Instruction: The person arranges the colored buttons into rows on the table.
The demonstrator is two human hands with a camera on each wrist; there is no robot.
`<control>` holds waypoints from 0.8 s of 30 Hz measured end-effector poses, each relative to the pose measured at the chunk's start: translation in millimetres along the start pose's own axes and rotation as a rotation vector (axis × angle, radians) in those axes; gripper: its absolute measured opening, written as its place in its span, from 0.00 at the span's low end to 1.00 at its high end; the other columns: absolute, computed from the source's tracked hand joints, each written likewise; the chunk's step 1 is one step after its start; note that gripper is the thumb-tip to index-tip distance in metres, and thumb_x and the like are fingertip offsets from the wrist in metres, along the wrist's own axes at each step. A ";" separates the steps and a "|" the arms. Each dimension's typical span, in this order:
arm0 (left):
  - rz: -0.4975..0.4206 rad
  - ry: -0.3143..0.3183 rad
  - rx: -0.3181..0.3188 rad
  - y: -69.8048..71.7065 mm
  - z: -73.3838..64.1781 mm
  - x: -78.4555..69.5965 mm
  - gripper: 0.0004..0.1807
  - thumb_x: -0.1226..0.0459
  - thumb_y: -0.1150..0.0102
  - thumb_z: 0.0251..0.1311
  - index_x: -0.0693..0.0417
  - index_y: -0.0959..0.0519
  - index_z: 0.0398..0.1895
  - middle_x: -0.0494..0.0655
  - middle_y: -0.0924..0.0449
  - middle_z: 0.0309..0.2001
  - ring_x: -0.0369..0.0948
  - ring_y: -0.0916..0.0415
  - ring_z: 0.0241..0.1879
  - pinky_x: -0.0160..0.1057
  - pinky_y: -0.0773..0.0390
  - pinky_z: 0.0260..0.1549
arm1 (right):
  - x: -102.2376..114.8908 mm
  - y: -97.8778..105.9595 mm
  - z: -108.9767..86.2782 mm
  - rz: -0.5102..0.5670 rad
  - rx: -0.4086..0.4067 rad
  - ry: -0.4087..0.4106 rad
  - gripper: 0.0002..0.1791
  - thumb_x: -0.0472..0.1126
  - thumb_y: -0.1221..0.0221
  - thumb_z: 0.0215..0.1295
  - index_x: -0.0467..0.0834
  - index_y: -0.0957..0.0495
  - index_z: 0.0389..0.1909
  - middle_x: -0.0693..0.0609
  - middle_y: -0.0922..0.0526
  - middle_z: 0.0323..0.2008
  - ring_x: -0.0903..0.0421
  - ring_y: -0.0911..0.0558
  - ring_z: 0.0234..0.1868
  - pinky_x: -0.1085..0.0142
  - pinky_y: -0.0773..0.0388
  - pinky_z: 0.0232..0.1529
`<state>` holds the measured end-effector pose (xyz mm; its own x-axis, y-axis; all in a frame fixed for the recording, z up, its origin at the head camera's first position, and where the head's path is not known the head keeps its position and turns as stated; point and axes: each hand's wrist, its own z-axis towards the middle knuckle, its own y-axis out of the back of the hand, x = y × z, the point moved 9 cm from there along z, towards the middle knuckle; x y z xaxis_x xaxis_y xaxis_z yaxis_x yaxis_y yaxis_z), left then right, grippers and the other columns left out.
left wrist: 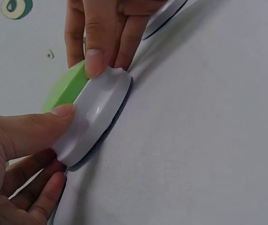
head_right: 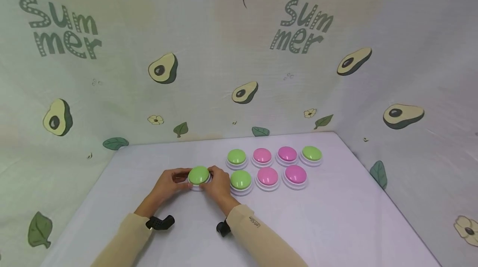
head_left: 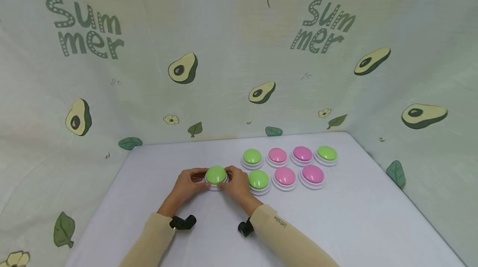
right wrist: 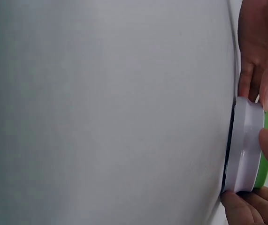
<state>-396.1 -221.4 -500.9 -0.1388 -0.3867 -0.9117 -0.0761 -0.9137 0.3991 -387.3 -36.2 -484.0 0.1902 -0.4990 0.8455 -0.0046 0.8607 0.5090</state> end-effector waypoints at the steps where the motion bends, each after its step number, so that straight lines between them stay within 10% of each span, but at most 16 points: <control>1: -0.007 0.011 -0.004 -1.1 -1.5 0.4 0.30 0.75 0.21 0.51 0.65 0.17 0.60 0.61 0.16 0.58 0.56 0.18 0.58 0.48 0.17 0.60 | 0.4 1.4 -0.5 -0.007 -0.003 0.003 0.30 0.31 0.21 0.51 0.31 0.19 0.56 0.36 0.13 0.55 0.42 0.15 0.59 0.51 0.17 0.61; 7: -0.094 0.028 -0.022 -9.0 -7.3 -5.0 0.31 0.77 0.23 0.53 0.65 0.19 0.64 0.62 0.19 0.62 0.58 0.21 0.62 0.43 0.18 0.60 | 1.8 11.1 -3.8 0.000 -0.014 0.011 0.31 0.31 0.20 0.50 0.31 0.19 0.56 0.36 0.14 0.55 0.43 0.15 0.60 0.52 0.17 0.61; 24: -0.202 -0.178 -0.124 -56.3 -0.8 -73.4 0.28 0.80 0.24 0.50 0.68 0.17 0.58 0.62 0.18 0.58 0.59 0.22 0.61 0.48 0.18 0.61 | -1.7 91.1 -14.9 0.104 -0.058 -0.013 0.35 0.32 0.22 0.55 0.29 0.23 0.63 0.33 0.19 0.62 0.40 0.19 0.65 0.54 0.19 0.63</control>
<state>-380.8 -141.6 -456.5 -0.3046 -0.1777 -0.9358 -0.0001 -0.9824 0.1866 -373.3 44.5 -441.5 0.1790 -0.4080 0.8953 0.0337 0.9120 0.4089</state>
